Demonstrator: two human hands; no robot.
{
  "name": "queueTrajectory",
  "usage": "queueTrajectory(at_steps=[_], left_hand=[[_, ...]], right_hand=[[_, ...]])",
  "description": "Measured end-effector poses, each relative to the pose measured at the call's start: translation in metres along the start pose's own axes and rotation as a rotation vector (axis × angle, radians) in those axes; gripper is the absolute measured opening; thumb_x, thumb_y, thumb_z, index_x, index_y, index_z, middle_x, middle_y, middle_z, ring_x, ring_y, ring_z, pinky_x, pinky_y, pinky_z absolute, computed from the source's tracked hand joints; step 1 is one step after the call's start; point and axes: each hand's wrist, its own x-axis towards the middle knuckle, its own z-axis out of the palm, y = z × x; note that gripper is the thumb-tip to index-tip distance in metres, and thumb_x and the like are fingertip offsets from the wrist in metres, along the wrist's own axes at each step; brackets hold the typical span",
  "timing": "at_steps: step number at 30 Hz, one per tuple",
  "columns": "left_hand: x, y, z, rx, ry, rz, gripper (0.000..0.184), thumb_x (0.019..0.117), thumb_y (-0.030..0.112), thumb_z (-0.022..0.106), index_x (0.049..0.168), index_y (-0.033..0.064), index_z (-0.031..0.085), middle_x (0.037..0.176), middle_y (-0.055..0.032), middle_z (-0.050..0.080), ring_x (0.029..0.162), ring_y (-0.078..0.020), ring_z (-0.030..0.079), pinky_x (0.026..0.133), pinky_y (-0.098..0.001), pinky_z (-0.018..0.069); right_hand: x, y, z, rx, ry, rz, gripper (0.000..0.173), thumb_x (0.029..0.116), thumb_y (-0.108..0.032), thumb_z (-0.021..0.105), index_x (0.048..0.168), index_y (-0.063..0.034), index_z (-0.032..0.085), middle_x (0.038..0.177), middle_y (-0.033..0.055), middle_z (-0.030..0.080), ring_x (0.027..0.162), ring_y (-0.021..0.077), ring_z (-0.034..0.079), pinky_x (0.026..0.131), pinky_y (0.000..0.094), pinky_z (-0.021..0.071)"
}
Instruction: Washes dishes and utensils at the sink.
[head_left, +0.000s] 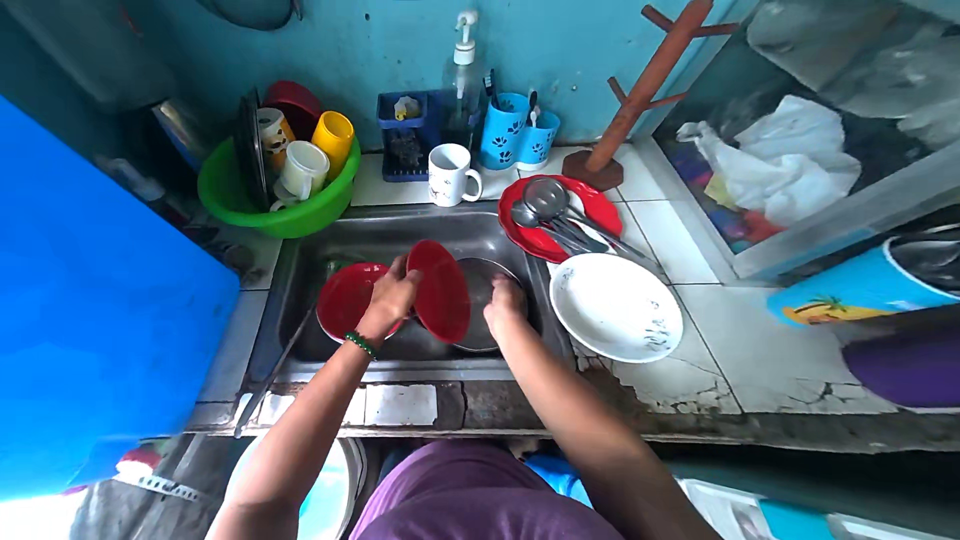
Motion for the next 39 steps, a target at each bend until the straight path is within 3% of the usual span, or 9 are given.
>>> queueTrajectory(at_steps=[3, 6, 9, 14, 20, 24, 31, 34, 39], left_hand=[[-0.008, 0.005, 0.005, 0.077, 0.044, 0.081, 0.053, 0.1065, 0.052, 0.045, 0.153, 0.0267, 0.047, 0.146, -0.0232, 0.052, 0.127, -0.0425, 0.055, 0.098, -0.0645, 0.0450], [-0.001, 0.006, 0.017, 0.086, 0.080, 0.046, 0.062, 0.1021, 0.065, 0.044, 0.154, 0.0297, 0.046, 0.153, -0.0292, 0.040, 0.133, -0.0503, 0.046, 0.100, -0.0695, 0.0415], [0.005, 0.007, 0.029, 0.034, 0.051, -0.022, 0.069, 0.0985, 0.072, 0.042, 0.154, 0.0319, 0.044, 0.154, -0.0314, 0.037, 0.134, -0.0542, 0.042, 0.099, -0.0726, 0.0399], [0.004, 0.019, 0.031, -0.025, 0.032, -0.042, 0.074, 0.0943, 0.080, 0.038, 0.156, 0.0388, 0.039, 0.158, -0.0268, 0.037, 0.139, -0.0519, 0.039, 0.102, -0.0719, 0.0376], [0.022, 0.025, 0.000, -0.125, 0.132, 0.108, 0.079, 0.0957, 0.080, 0.034, 0.154, 0.0274, 0.045, 0.149, -0.0174, 0.053, 0.134, -0.0385, 0.051, 0.104, -0.0667, 0.0411], [0.006, 0.024, -0.008, -0.069, 0.149, 0.032, 0.070, 0.0958, 0.077, 0.042, 0.152, 0.0340, 0.046, 0.147, -0.0188, 0.053, 0.130, -0.0422, 0.052, 0.099, -0.0672, 0.0434], [0.003, 0.014, 0.005, -0.061, 0.170, 0.064, 0.051, 0.1017, 0.048, 0.052, 0.150, 0.0339, 0.049, 0.148, -0.0225, 0.050, 0.128, -0.0465, 0.050, 0.091, -0.0667, 0.0451], [0.010, 0.010, 0.012, -0.083, 0.140, 0.082, 0.050, 0.1007, 0.034, 0.057, 0.149, 0.0262, 0.052, 0.145, -0.0217, 0.053, 0.125, -0.0440, 0.053, 0.092, -0.0648, 0.0465], [0.009, 0.020, 0.032, -0.033, 0.002, 0.213, 0.048, 0.0927, 0.012, 0.065, 0.140, 0.0121, 0.060, 0.124, -0.0186, 0.067, 0.102, -0.0336, 0.066, 0.083, -0.0547, 0.0542]], right_hand=[[0.003, 0.021, 0.000, 0.163, 0.134, 0.119, 0.033, 0.1054, -0.009, 0.053, 0.133, 0.0090, 0.053, 0.132, 0.0248, 0.054, 0.120, 0.0314, 0.053, 0.101, 0.0473, 0.0456], [0.002, 0.012, 0.007, 0.504, -0.101, 0.204, 0.015, 0.1047, -0.006, 0.041, 0.111, -0.0017, 0.054, 0.092, 0.0085, 0.059, 0.075, 0.0162, 0.059, 0.068, 0.0315, 0.0534], [-0.040, -0.031, 0.023, 0.514, -0.440, 0.077, 0.033, 0.1083, -0.013, 0.036, 0.135, 0.0020, 0.049, 0.120, 0.0123, 0.063, 0.100, 0.0156, 0.065, 0.088, 0.0295, 0.0552], [-0.096, -0.052, 0.030, 0.073, -0.696, -0.190, 0.064, 0.1119, -0.048, 0.026, 0.159, -0.0051, 0.030, 0.163, 0.0143, 0.035, 0.149, 0.0247, 0.036, 0.121, 0.0479, 0.0317], [-0.074, 0.014, -0.015, -0.545, -0.743, -0.751, 0.043, 0.1108, -0.021, 0.037, 0.125, 0.0086, 0.065, 0.124, 0.0229, 0.067, 0.124, 0.0259, 0.060, 0.110, 0.0410, 0.0432], [-0.017, 0.018, -0.010, -0.497, -0.457, -0.337, 0.043, 0.1097, -0.015, 0.046, 0.147, 0.0068, 0.048, 0.156, 0.0259, 0.044, 0.145, 0.0367, 0.042, 0.120, 0.0510, 0.0338], [0.005, 0.023, 0.004, 0.295, 0.024, 0.122, 0.035, 0.1109, -0.019, 0.043, 0.136, 0.0047, 0.052, 0.129, 0.0214, 0.057, 0.114, 0.0277, 0.056, 0.097, 0.0447, 0.0485], [0.012, -0.008, 0.003, 0.413, -0.338, 0.331, 0.029, 0.1089, -0.029, 0.038, 0.099, -0.0102, 0.057, 0.076, 0.0013, 0.060, 0.057, 0.0079, 0.054, 0.051, 0.0213, 0.0466], [-0.041, -0.123, 0.003, -0.282, -0.930, -0.241, 0.042, 0.1107, -0.022, 0.030, 0.091, -0.0060, 0.064, 0.064, -0.0044, 0.062, 0.046, 0.0010, 0.048, 0.042, 0.0168, 0.0383]])
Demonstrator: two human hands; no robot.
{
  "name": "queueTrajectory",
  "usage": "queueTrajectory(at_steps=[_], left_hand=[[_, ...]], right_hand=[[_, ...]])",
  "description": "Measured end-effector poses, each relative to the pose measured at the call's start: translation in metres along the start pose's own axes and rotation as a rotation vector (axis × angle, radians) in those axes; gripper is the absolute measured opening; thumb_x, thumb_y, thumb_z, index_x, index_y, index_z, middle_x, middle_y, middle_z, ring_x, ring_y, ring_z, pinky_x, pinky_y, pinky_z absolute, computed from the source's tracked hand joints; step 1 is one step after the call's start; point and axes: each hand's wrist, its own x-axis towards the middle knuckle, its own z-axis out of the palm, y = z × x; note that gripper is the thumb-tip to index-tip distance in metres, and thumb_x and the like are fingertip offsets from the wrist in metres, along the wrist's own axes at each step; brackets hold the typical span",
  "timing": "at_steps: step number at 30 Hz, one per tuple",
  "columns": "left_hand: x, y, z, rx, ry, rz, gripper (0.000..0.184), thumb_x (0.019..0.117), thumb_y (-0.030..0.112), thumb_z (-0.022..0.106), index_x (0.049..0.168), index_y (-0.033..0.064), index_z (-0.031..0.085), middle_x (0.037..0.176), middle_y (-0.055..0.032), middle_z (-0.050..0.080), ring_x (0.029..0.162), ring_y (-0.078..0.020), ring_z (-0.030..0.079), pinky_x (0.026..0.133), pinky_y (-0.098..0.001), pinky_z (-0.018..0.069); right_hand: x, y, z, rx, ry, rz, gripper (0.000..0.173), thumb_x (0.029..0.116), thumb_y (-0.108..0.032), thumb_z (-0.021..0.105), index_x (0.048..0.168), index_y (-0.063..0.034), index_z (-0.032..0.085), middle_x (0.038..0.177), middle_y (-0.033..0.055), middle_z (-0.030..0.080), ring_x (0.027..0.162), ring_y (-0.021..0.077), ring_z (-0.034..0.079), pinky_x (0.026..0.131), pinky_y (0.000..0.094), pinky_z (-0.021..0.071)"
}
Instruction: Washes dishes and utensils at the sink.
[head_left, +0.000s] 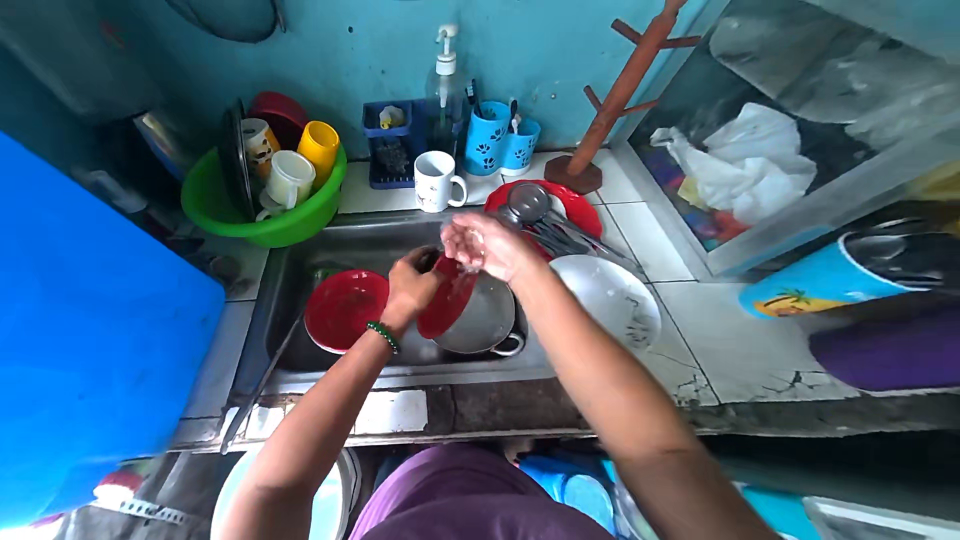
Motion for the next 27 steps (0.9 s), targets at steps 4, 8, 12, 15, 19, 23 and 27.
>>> queueTrajectory(at_steps=[4, 8, 12, 15, 19, 23, 27], left_hand=[[-0.006, 0.022, 0.013, 0.100, -0.035, 0.140, 0.035, 0.0827, 0.007, 0.076, 0.117, 0.0030, 0.068, 0.104, -0.0195, 0.069, 0.092, -0.0329, 0.067, 0.078, -0.0550, 0.0546], [-0.009, 0.033, 0.011, 0.115, -0.087, 0.222, 0.056, 0.0795, -0.001, 0.073, 0.134, 0.0051, 0.061, 0.119, -0.0201, 0.067, 0.099, -0.0346, 0.067, 0.081, -0.0535, 0.0558], [-0.010, 0.026, -0.002, 0.147, -0.121, 0.321, 0.064, 0.0839, 0.020, 0.083, 0.140, 0.0028, 0.057, 0.127, -0.0210, 0.065, 0.111, -0.0356, 0.063, 0.092, -0.0523, 0.0527], [-0.031, 0.011, -0.042, 0.175, -0.118, 0.117, 0.060, 0.0983, 0.054, 0.061, 0.144, 0.0151, 0.057, 0.141, -0.0151, 0.060, 0.123, -0.0332, 0.060, 0.099, -0.0535, 0.0507], [-0.017, -0.062, -0.094, 0.728, 0.247, -0.063, 0.060, 0.0963, 0.051, 0.067, 0.130, 0.0008, 0.065, 0.135, -0.0295, 0.058, 0.125, -0.0494, 0.056, 0.099, -0.0705, 0.0449], [-0.020, -0.094, -0.115, 0.953, 0.203, -0.328, 0.075, 0.0923, 0.032, 0.077, 0.147, -0.0085, 0.044, 0.144, -0.0389, 0.047, 0.130, -0.0563, 0.050, 0.103, -0.0691, 0.0425], [-0.018, -0.091, -0.118, 0.892, 0.198, -0.411, 0.073, 0.0925, 0.023, 0.076, 0.145, -0.0132, 0.041, 0.140, -0.0394, 0.050, 0.130, -0.0540, 0.051, 0.107, -0.0663, 0.0412]], right_hand=[[-0.023, -0.053, 0.001, -0.830, -0.105, -0.111, 0.020, 0.0995, 0.002, 0.054, 0.113, 0.0085, 0.067, 0.101, 0.0177, 0.069, 0.089, 0.0218, 0.067, 0.085, 0.0391, 0.0550], [-0.032, -0.040, -0.013, -1.441, -0.214, -0.039, 0.038, 0.0898, 0.005, 0.067, 0.128, 0.0044, 0.064, 0.122, 0.0266, 0.066, 0.120, 0.0432, 0.061, 0.102, 0.0604, 0.0464], [-0.036, 0.004, -0.031, -1.455, -0.001, -0.227, 0.029, 0.0970, 0.006, 0.058, 0.125, 0.0051, 0.065, 0.107, 0.0321, 0.068, 0.101, 0.0517, 0.067, 0.086, 0.0668, 0.0519], [-0.042, 0.027, -0.046, -1.357, 0.136, -0.428, 0.042, 0.0925, 0.011, 0.060, 0.134, 0.0086, 0.061, 0.115, 0.0362, 0.066, 0.101, 0.0551, 0.068, 0.087, 0.0686, 0.0524], [-0.043, 0.052, -0.055, -1.197, 0.259, -0.418, 0.031, 0.0975, 0.004, 0.055, 0.126, 0.0098, 0.064, 0.119, 0.0334, 0.065, 0.108, 0.0493, 0.067, 0.094, 0.0624, 0.0530], [-0.052, 0.052, -0.072, -0.862, 0.433, -0.322, 0.031, 0.0974, 0.002, 0.059, 0.126, 0.0123, 0.061, 0.117, 0.0313, 0.067, 0.112, 0.0421, 0.067, 0.100, 0.0566, 0.0507], [-0.082, 0.040, -0.119, -0.662, 0.626, -0.193, 0.039, 0.0955, 0.002, 0.063, 0.134, 0.0087, 0.055, 0.124, 0.0284, 0.065, 0.114, 0.0359, 0.067, 0.099, 0.0529, 0.0535]])
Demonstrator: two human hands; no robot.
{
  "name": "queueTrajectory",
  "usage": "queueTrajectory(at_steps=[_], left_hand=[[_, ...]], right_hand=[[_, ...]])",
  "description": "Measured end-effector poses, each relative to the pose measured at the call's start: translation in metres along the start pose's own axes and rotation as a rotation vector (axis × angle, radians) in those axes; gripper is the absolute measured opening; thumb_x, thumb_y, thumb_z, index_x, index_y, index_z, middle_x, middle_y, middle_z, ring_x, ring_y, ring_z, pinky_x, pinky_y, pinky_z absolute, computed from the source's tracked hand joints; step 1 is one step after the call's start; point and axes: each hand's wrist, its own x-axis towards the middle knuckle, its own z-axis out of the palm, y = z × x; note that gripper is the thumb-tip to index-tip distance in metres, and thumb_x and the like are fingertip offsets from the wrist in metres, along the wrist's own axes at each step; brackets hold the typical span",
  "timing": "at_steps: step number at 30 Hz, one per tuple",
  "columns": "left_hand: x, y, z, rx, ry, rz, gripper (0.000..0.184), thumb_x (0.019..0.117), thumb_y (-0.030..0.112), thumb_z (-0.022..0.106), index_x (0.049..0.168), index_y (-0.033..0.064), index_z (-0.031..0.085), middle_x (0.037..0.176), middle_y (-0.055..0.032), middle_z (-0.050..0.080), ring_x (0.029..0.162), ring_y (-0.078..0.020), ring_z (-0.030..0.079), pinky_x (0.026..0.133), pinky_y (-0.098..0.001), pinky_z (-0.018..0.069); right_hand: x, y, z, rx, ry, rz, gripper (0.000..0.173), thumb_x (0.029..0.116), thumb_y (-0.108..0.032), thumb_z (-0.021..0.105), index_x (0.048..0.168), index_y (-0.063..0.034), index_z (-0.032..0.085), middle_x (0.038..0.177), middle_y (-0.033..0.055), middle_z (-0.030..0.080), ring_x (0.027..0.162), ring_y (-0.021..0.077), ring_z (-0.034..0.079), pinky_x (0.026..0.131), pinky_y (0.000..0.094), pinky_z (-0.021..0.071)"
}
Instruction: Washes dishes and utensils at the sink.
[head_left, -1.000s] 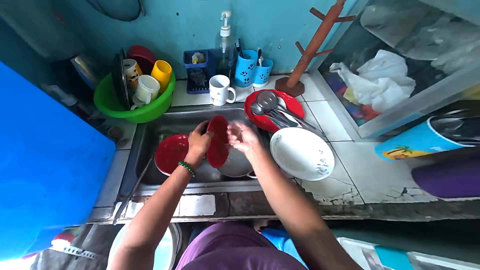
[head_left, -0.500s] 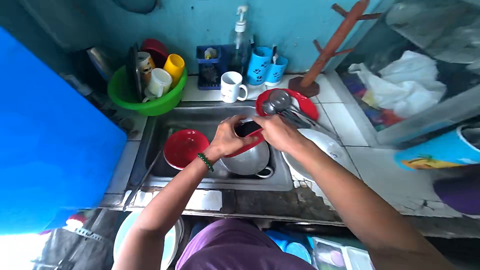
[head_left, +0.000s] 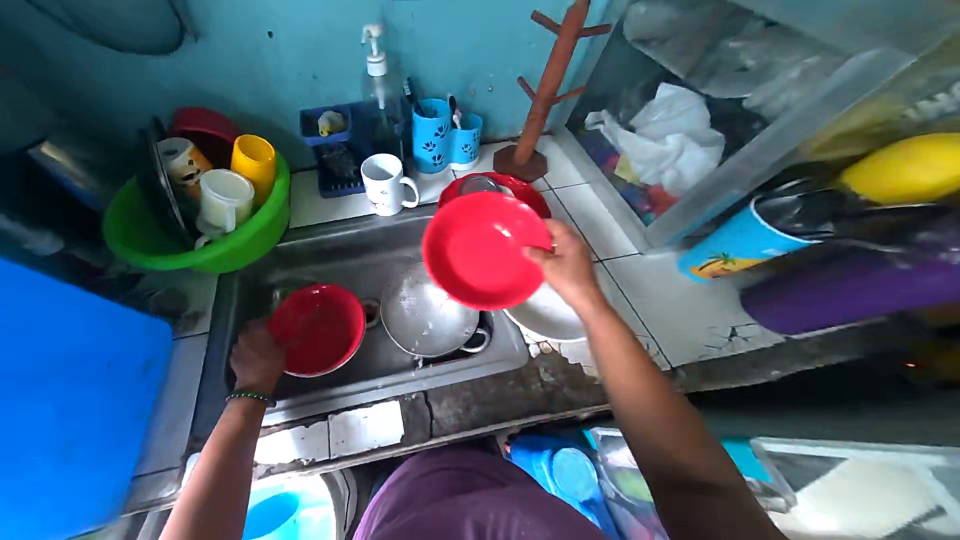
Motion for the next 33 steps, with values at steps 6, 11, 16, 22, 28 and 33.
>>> queueTrajectory(at_steps=[6, 11, 16, 22, 28, 33], left_hand=[[0.003, -0.006, -0.013, -0.084, 0.013, -0.025, 0.057, 0.0955, 0.021, 0.072, 0.137, -0.0127, 0.051, 0.136, -0.0382, 0.053, 0.130, -0.0531, 0.051, 0.107, -0.0670, 0.0392], [0.003, -0.001, -0.016, -0.021, 0.047, -0.047, 0.054, 0.0927, 0.022, 0.075, 0.131, -0.0108, 0.056, 0.130, -0.0379, 0.057, 0.124, -0.0547, 0.055, 0.102, -0.0692, 0.0425], [0.014, -0.017, -0.022, -0.325, -0.025, -0.075, 0.044, 0.0985, 0.020, 0.067, 0.130, -0.0084, 0.056, 0.119, -0.0336, 0.062, 0.105, -0.0455, 0.065, 0.090, -0.0619, 0.0523], [-0.011, 0.025, -0.043, -0.479, 0.104, 0.107, 0.043, 0.1024, 0.014, 0.058, 0.138, -0.0081, 0.048, 0.120, -0.0370, 0.061, 0.108, -0.0527, 0.063, 0.090, -0.0692, 0.0502], [-0.034, 0.093, -0.035, -0.196, 0.389, 0.577, 0.026, 0.1032, 0.001, 0.049, 0.127, -0.0097, 0.049, 0.128, -0.0342, 0.059, 0.096, -0.0515, 0.069, 0.076, -0.0608, 0.0571], [-0.034, 0.092, -0.021, -0.278, 0.511, 0.743, 0.035, 0.0979, -0.005, 0.055, 0.132, -0.0111, 0.049, 0.153, -0.0277, 0.046, 0.111, -0.0434, 0.069, 0.086, -0.0522, 0.0585]], right_hand=[[-0.016, 0.052, -0.072, -0.135, 0.057, 0.248, 0.043, 0.0976, -0.004, 0.067, 0.138, -0.0002, 0.055, 0.120, 0.0314, 0.065, 0.101, 0.0456, 0.067, 0.085, 0.0648, 0.0522], [-0.022, 0.066, -0.070, -0.325, 0.053, 0.320, 0.040, 0.0974, -0.005, 0.068, 0.136, 0.0008, 0.059, 0.121, 0.0333, 0.065, 0.111, 0.0502, 0.064, 0.094, 0.0694, 0.0467], [-0.018, 0.055, -0.061, -0.599, 0.032, 0.213, 0.039, 0.0956, -0.008, 0.070, 0.132, 0.0045, 0.065, 0.138, 0.0408, 0.049, 0.127, 0.0605, 0.048, 0.098, 0.0774, 0.0390], [-0.035, 0.006, 0.005, -0.220, 0.233, -0.356, 0.032, 0.0979, -0.009, 0.058, 0.122, 0.0113, 0.065, 0.119, 0.0333, 0.060, 0.099, 0.0383, 0.064, 0.083, 0.0495, 0.0559], [-0.030, -0.014, 0.142, 0.239, -0.354, 0.263, 0.049, 0.0997, 0.002, 0.057, 0.148, 0.0047, 0.046, 0.144, 0.0283, 0.050, 0.122, 0.0362, 0.059, 0.100, 0.0472, 0.0511], [-0.011, -0.010, 0.183, 0.833, 0.274, 0.869, 0.027, 0.1048, -0.007, 0.051, 0.130, 0.0015, 0.053, 0.120, 0.0170, 0.053, 0.100, 0.0244, 0.052, 0.085, 0.0398, 0.0464]])
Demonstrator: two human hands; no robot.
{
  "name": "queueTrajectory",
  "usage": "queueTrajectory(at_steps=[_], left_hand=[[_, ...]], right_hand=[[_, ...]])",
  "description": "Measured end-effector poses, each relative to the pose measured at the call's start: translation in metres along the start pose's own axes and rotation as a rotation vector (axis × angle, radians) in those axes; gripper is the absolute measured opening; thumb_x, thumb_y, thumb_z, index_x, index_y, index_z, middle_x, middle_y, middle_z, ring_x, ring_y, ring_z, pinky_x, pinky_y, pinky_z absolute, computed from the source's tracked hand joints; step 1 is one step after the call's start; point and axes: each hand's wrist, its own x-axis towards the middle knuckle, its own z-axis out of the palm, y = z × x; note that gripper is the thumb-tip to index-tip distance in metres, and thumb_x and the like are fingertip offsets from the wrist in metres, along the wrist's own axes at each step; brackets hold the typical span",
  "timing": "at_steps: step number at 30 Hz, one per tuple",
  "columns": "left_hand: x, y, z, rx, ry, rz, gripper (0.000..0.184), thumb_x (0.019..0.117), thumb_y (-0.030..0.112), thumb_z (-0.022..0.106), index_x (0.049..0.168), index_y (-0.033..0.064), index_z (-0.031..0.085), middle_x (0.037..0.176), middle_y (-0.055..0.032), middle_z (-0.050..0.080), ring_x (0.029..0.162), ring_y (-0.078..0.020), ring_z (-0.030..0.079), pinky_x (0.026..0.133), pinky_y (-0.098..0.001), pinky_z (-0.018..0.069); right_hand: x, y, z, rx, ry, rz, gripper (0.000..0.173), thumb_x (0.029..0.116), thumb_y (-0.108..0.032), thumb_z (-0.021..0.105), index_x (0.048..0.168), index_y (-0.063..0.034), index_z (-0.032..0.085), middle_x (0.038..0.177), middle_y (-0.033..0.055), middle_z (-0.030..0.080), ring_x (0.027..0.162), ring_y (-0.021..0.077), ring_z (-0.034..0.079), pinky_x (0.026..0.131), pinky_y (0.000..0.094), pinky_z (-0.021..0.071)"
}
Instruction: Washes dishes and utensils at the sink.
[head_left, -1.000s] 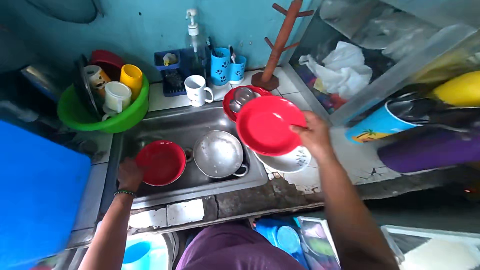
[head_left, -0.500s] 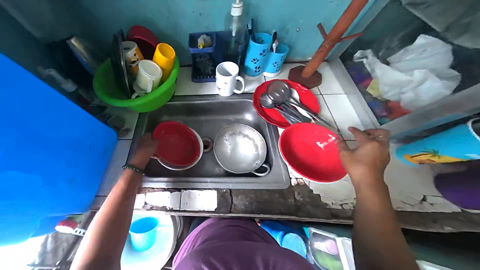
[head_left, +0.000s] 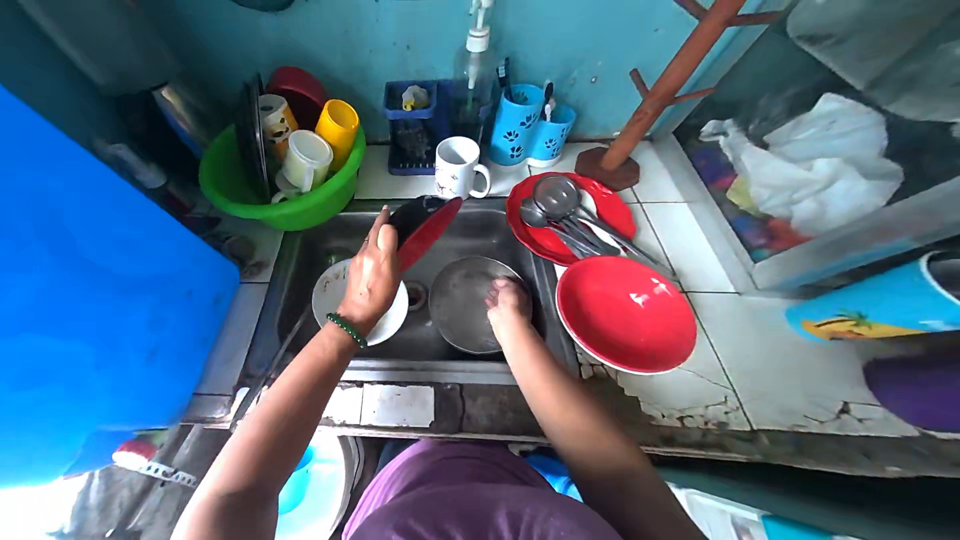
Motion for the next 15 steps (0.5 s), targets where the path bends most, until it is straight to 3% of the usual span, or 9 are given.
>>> queueTrajectory(at_steps=[2, 5, 6, 7, 8, 9, 10, 12, 15], left_hand=[[-0.004, -0.004, 0.006, -0.159, 0.079, -0.068, 0.045, 0.0991, -0.002, 0.051, 0.143, -0.0085, 0.043, 0.139, -0.0268, 0.058, 0.109, -0.0403, 0.069, 0.090, -0.0526, 0.0569], [-0.014, -0.009, 0.023, -0.321, 0.151, -0.262, 0.034, 0.1004, 0.000, 0.050, 0.133, -0.0056, 0.045, 0.116, -0.0258, 0.067, 0.101, -0.0369, 0.070, 0.087, -0.0528, 0.0566], [-0.017, -0.009, 0.028, -0.373, 0.139, -0.366, 0.032, 0.1010, 0.001, 0.051, 0.132, -0.0058, 0.044, 0.112, -0.0258, 0.066, 0.099, -0.0368, 0.069, 0.086, -0.0537, 0.0561], [-0.017, -0.011, 0.033, -0.431, 0.123, -0.472, 0.033, 0.1012, 0.001, 0.052, 0.132, -0.0062, 0.043, 0.110, -0.0258, 0.065, 0.098, -0.0368, 0.068, 0.086, -0.0540, 0.0554], [-0.017, -0.013, 0.040, -0.503, 0.116, -0.572, 0.036, 0.1010, 0.001, 0.053, 0.134, -0.0066, 0.041, 0.110, -0.0265, 0.063, 0.098, -0.0367, 0.067, 0.087, -0.0537, 0.0548], [-0.017, -0.015, 0.049, -0.593, 0.114, -0.667, 0.040, 0.1012, 0.001, 0.053, 0.137, -0.0058, 0.038, 0.111, -0.0268, 0.062, 0.098, -0.0358, 0.066, 0.086, -0.0526, 0.0548], [-0.018, -0.016, 0.058, -0.710, 0.111, -0.752, 0.045, 0.1022, 0.002, 0.053, 0.143, -0.0034, 0.034, 0.115, -0.0271, 0.061, 0.098, -0.0347, 0.067, 0.085, -0.0516, 0.0559], [-0.019, -0.013, 0.071, -0.963, 0.085, -0.869, 0.052, 0.1042, 0.003, 0.051, 0.151, 0.0038, 0.030, 0.124, -0.0260, 0.060, 0.101, -0.0328, 0.067, 0.083, -0.0502, 0.0578], [-0.012, 0.002, 0.073, -1.265, -0.011, -1.012, 0.037, 0.1053, 0.006, 0.049, 0.142, 0.0086, 0.045, 0.103, -0.0128, 0.064, 0.079, -0.0187, 0.064, 0.065, -0.0351, 0.0557]], right_hand=[[0.006, 0.009, 0.003, 0.147, 0.108, -0.033, 0.025, 0.1076, -0.012, 0.048, 0.127, 0.0018, 0.055, 0.120, 0.0169, 0.055, 0.104, 0.0241, 0.053, 0.089, 0.0397, 0.0467], [0.018, 0.016, -0.003, 0.279, -0.052, 0.148, 0.040, 0.1128, -0.026, 0.034, 0.141, -0.0004, 0.045, 0.133, 0.0180, 0.055, 0.113, 0.0247, 0.058, 0.094, 0.0407, 0.0496], [0.020, 0.012, -0.005, 0.260, -0.171, 0.257, 0.036, 0.1116, -0.028, 0.035, 0.133, -0.0038, 0.049, 0.120, 0.0129, 0.062, 0.099, 0.0176, 0.063, 0.083, 0.0320, 0.0536], [0.016, 0.004, -0.001, 0.184, -0.300, 0.316, 0.029, 0.1099, -0.029, 0.037, 0.114, -0.0065, 0.054, 0.095, 0.0062, 0.065, 0.073, 0.0081, 0.062, 0.062, 0.0205, 0.0524], [0.009, -0.009, 0.003, 0.061, -0.497, 0.322, 0.033, 0.1105, -0.030, 0.033, 0.103, -0.0067, 0.056, 0.079, 0.0023, 0.064, 0.056, 0.0022, 0.055, 0.049, 0.0138, 0.0451], [-0.001, -0.023, 0.007, -0.111, -0.699, 0.265, 0.039, 0.1119, -0.031, 0.029, 0.102, -0.0059, 0.057, 0.072, 0.0006, 0.064, 0.049, 0.0013, 0.050, 0.043, 0.0134, 0.0395], [-0.012, -0.037, 0.013, -0.304, -0.856, 0.167, 0.043, 0.1129, -0.032, 0.026, 0.104, -0.0059, 0.059, 0.072, -0.0002, 0.065, 0.049, 0.0029, 0.052, 0.044, 0.0157, 0.0411], [-0.044, -0.062, 0.027, -0.585, -1.002, -0.029, 0.046, 0.1139, -0.029, 0.025, 0.107, -0.0011, 0.061, 0.080, 0.0040, 0.071, 0.065, 0.0111, 0.067, 0.061, 0.0265, 0.0555], [-0.078, -0.086, 0.041, -0.734, -1.047, -0.229, 0.037, 0.1120, -0.017, 0.036, 0.111, 0.0095, 0.063, 0.093, 0.0131, 0.072, 0.079, 0.0167, 0.072, 0.079, 0.0344, 0.0610]])
